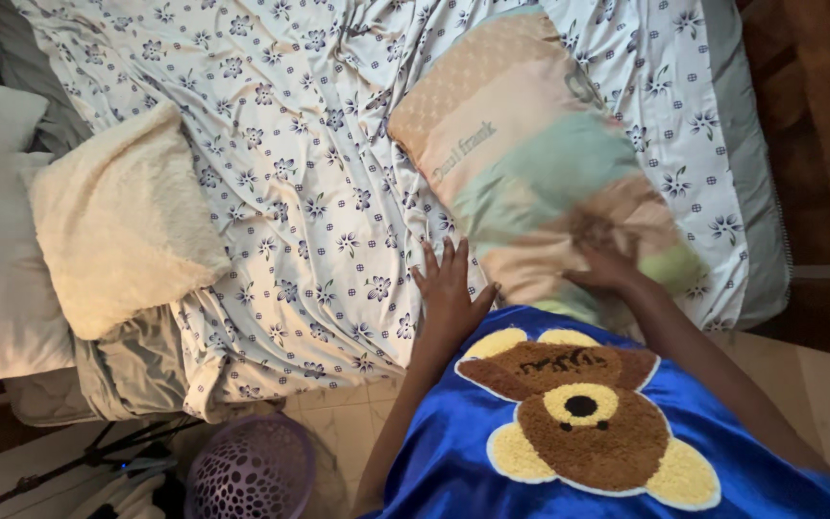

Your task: The person folds a cow-patterned blanket and places it on a pile. They then fold a black garment and add it to the pile. Finally, they fold several pillows and stack them on top of the other items.

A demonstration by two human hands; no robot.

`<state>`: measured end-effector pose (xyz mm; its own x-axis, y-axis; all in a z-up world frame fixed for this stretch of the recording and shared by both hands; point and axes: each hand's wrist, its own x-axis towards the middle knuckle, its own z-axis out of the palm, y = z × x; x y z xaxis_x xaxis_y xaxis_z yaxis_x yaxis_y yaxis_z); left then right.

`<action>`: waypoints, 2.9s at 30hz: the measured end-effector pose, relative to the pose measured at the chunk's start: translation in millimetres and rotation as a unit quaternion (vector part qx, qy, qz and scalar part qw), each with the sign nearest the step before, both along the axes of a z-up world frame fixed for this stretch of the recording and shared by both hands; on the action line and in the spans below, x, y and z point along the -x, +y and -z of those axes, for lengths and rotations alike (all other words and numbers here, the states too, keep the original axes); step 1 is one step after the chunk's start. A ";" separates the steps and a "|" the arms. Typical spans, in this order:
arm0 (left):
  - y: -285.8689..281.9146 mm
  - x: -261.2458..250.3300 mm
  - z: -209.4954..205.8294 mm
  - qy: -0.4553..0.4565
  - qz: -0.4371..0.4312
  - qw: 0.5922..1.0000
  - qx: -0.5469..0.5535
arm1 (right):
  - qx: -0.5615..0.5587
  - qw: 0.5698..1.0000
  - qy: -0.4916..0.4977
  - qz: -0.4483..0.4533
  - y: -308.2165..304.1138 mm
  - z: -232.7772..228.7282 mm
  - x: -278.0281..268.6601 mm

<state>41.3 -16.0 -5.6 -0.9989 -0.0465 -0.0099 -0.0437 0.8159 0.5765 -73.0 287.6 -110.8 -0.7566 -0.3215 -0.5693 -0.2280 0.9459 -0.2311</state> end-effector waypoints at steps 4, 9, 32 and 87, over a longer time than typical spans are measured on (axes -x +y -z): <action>-1.5 -6.0 1.9 -0.027 -0.009 1.000 -0.008 | -0.031 0.998 -0.062 -0.014 -10.5 26.1 18.0; -6.4 -16.8 10.6 -0.033 -0.042 0.998 -0.035 | -0.051 0.994 -0.036 -0.092 21.6 4.6 -5.8; -25.0 20.9 -37.2 -0.040 0.028 0.995 0.083 | 0.350 0.879 0.316 0.066 16.6 -99.9 -33.6; -52.4 73.6 52.2 -0.081 0.115 0.978 0.156 | 0.270 0.928 0.255 0.014 -88.9 -22.5 13.3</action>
<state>-32.3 -68.4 -57.8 -0.9700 0.1525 -0.1892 0.0912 0.9502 0.2979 -86.2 198.7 -88.3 -0.8955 -0.4326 0.1048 -0.4162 0.7302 -0.5418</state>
